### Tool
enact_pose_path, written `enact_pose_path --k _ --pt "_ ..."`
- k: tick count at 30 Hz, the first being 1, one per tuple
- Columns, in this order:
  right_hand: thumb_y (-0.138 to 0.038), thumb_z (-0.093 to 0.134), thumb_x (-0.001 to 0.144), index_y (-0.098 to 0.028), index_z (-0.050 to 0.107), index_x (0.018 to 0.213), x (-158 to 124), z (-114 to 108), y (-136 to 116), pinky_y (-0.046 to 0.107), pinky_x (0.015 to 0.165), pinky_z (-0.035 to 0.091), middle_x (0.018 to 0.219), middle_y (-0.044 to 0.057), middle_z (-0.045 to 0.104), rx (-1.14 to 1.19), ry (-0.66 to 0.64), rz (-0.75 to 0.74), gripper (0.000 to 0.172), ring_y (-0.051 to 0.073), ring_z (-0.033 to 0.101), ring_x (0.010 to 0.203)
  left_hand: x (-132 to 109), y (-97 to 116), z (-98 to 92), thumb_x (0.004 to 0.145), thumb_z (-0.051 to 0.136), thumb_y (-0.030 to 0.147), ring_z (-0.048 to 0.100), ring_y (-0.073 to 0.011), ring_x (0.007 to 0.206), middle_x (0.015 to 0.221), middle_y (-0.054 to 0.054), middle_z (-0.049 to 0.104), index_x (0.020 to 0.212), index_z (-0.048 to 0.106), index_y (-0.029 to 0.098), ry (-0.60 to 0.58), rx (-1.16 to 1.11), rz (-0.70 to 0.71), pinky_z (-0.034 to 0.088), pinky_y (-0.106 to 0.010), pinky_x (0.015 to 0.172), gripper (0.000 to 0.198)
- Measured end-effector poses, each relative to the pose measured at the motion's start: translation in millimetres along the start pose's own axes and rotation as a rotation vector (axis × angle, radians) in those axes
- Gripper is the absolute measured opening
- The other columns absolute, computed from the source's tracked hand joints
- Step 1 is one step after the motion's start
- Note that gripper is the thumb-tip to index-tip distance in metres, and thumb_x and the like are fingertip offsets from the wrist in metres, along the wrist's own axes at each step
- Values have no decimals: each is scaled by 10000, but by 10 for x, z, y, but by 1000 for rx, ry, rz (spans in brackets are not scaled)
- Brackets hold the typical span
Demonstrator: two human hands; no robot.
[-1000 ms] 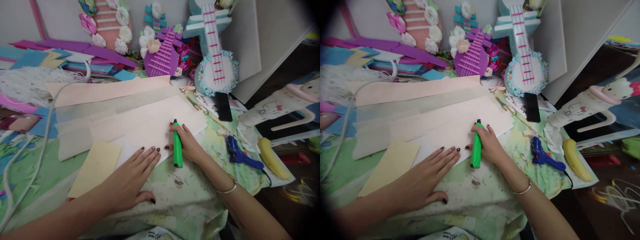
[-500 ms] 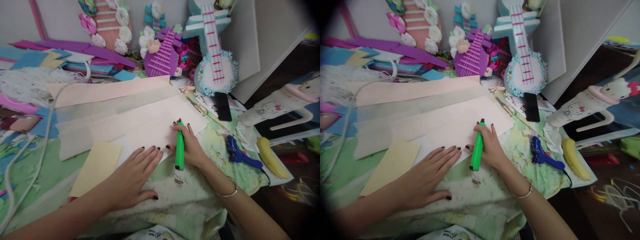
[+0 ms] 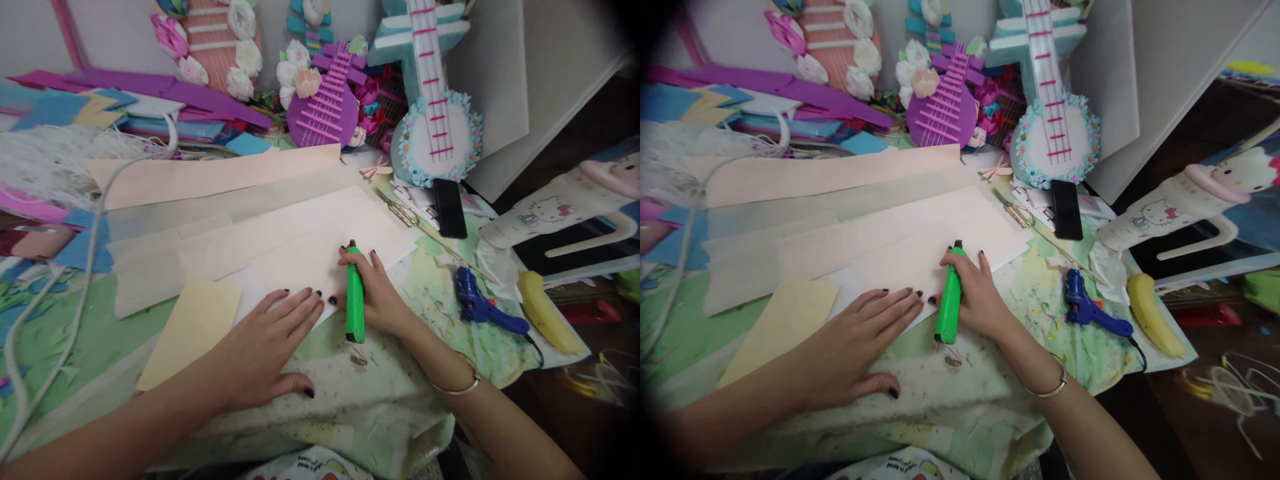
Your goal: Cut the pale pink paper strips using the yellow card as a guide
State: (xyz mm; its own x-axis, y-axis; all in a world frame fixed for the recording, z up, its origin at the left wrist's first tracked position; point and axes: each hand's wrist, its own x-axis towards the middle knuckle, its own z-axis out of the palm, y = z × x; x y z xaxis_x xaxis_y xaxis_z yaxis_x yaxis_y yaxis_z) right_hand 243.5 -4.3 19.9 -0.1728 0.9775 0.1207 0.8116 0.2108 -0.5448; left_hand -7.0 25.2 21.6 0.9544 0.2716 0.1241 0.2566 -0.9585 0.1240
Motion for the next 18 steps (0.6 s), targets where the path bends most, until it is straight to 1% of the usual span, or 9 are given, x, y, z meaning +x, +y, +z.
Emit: enact_pose_path --k 6,8,12,14,18 --pt "-358 621 815 -278 372 1171 4 -8 0 589 1149 89 1402 116 514 11 -8 -6 442 260 437 1348 -12 -39 -19 870 350 748 291 -311 1404 1520 -161 342 1521 171 114 -23 -31 3 171 -439 1110 926" --pt "-361 622 814 -280 376 1167 9 -13 -2 591 1149 94 1394 110 524 13 -8 -3 438 263 437 1349 -12 -53 -25 870 354 746 289 -308 1407 1522 -158 339 1520 179 121 -34 -39 10 170 -435 1112 918" --pt "-355 627 808 -281 380 1157 29 -21 1 593 1146 100 1377 101 541 16 -9 -1 434 270 439 1347 -4 -92 -52 879 350 736 266 -293 1418 1534 -151 319 1512 198 109 -77 -33 24 122 -435 1122 904" --pt "-354 637 799 -283 379 1162 37 -21 13 592 1145 101 1367 96 550 18 -12 -4 450 270 446 1340 2 -120 -74 886 337 732 263 -292 1419 1532 -149 324 1511 205 114 -94 -29 42 104 -450 1124 889" --pt "-354 645 795 -285 380 1169 47 -16 32 575 1148 114 1362 92 553 18 -12 -4 463 257 457 1332 10 -171 -109 900 286 727 281 -302 1412 1516 -153 352 1514 210 138 -101 -12 93 60 -517 1127 854"
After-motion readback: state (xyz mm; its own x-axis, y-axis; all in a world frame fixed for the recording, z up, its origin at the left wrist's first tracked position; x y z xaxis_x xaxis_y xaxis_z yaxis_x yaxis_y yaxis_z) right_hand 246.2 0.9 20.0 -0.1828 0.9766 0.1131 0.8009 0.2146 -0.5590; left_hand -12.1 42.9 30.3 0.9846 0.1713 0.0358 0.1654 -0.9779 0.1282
